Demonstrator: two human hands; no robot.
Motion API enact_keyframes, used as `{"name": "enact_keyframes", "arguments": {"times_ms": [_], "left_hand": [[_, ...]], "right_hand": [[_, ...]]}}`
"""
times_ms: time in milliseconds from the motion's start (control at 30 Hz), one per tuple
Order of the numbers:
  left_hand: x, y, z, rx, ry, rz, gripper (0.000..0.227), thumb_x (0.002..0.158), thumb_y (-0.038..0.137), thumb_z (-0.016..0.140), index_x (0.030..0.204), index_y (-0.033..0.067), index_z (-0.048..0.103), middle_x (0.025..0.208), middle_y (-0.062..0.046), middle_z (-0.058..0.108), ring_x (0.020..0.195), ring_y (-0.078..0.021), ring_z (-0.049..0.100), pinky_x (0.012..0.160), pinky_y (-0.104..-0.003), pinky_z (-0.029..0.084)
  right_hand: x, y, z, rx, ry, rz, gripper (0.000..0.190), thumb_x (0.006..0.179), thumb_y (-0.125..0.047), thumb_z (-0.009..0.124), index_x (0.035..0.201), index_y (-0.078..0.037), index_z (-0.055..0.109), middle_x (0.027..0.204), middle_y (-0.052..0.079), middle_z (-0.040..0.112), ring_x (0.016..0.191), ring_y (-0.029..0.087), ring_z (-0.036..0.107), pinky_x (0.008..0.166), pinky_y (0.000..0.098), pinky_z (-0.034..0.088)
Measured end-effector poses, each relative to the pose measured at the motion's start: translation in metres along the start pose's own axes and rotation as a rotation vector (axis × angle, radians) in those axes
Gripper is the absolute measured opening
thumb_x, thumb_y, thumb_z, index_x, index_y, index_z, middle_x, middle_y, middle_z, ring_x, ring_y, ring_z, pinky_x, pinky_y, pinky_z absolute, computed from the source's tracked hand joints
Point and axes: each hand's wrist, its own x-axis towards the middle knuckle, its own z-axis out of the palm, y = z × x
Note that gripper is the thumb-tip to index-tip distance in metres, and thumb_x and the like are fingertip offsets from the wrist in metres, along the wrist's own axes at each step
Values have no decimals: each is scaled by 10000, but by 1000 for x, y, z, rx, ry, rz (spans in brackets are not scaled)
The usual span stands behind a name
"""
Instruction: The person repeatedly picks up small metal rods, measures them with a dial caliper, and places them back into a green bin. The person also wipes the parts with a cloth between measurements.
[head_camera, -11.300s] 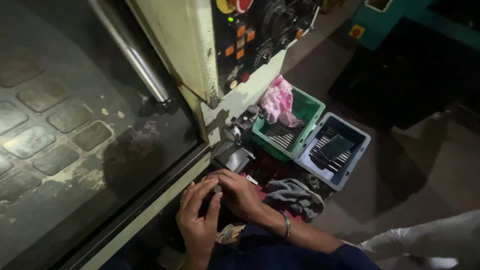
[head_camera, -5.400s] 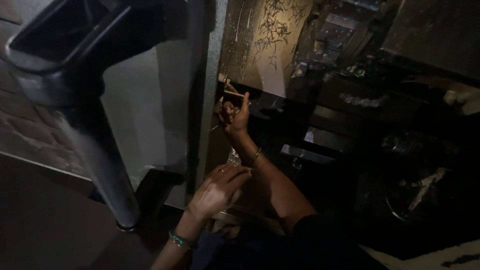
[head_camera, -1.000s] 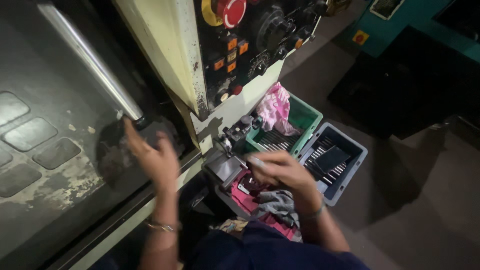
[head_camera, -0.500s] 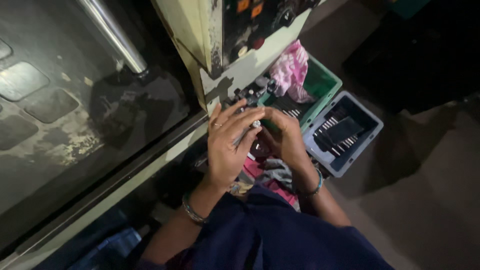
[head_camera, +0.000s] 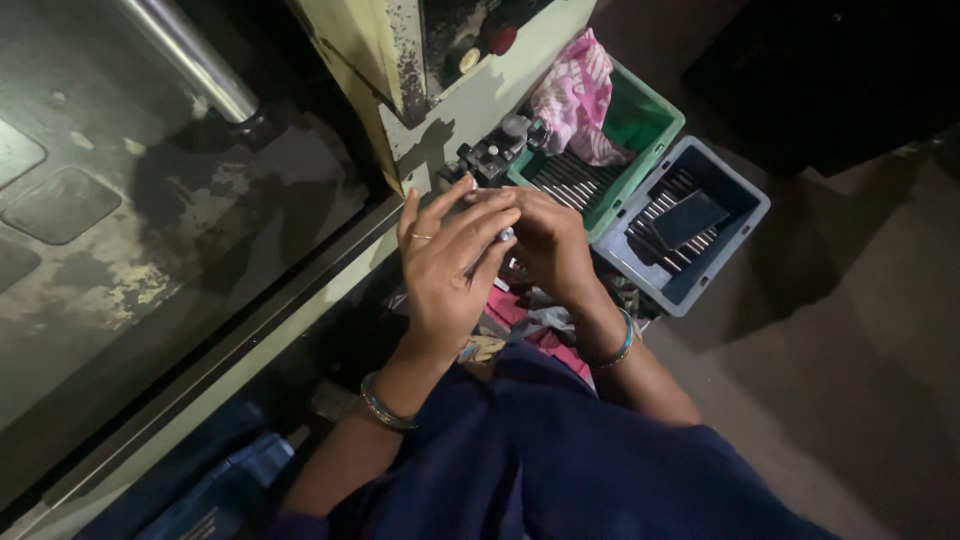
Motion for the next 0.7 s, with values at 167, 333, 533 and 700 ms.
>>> {"name": "enact_keyframes", "arguments": {"times_ms": [167, 333, 533, 700], "left_hand": [[1, 0, 1, -35, -1, -31, 239, 921, 123, 801, 1155, 158, 767, 1263, 10, 736, 1367, -252, 588, 1280, -507, 219], [-1, -6, 0, -46, -16, -89, 223, 905, 102, 806, 1120, 149, 768, 1233, 13, 753, 1354, -231, 603, 1285, -513, 221], [-19, -19, 7, -29, -43, -125, 212, 913, 100, 797, 1118, 138, 763, 1218, 13, 754, 1327, -229, 615, 1281, -534, 228], [-45, -42, 18, -119, -77, -224, 240, 937, 91, 745, 1176, 105, 754, 1246, -31, 752, 1279, -247, 659, 1211, -471, 364]], "right_hand": [[-5, 8, 4, -54, 30, 9, 352, 823, 80, 702, 1158, -25, 677, 1197, 116, 730, 1085, 283, 711, 950, 330, 559], [-31, 18, 21, 33, -23, 311, 230, 939, 27, 695, 1166, -6, 670, 911, 114, 677, 747, 255, 601, 660, 297, 501], [-59, 47, 53, -12, -32, 174, 171, 926, 30, 707, 1073, -15, 632, 974, 155, 684, 799, 258, 634, 760, 330, 548], [-84, 81, 78, -28, -30, 171, 221, 882, 20, 704, 1097, -5, 659, 1000, 187, 700, 869, 293, 687, 756, 363, 550]]}}
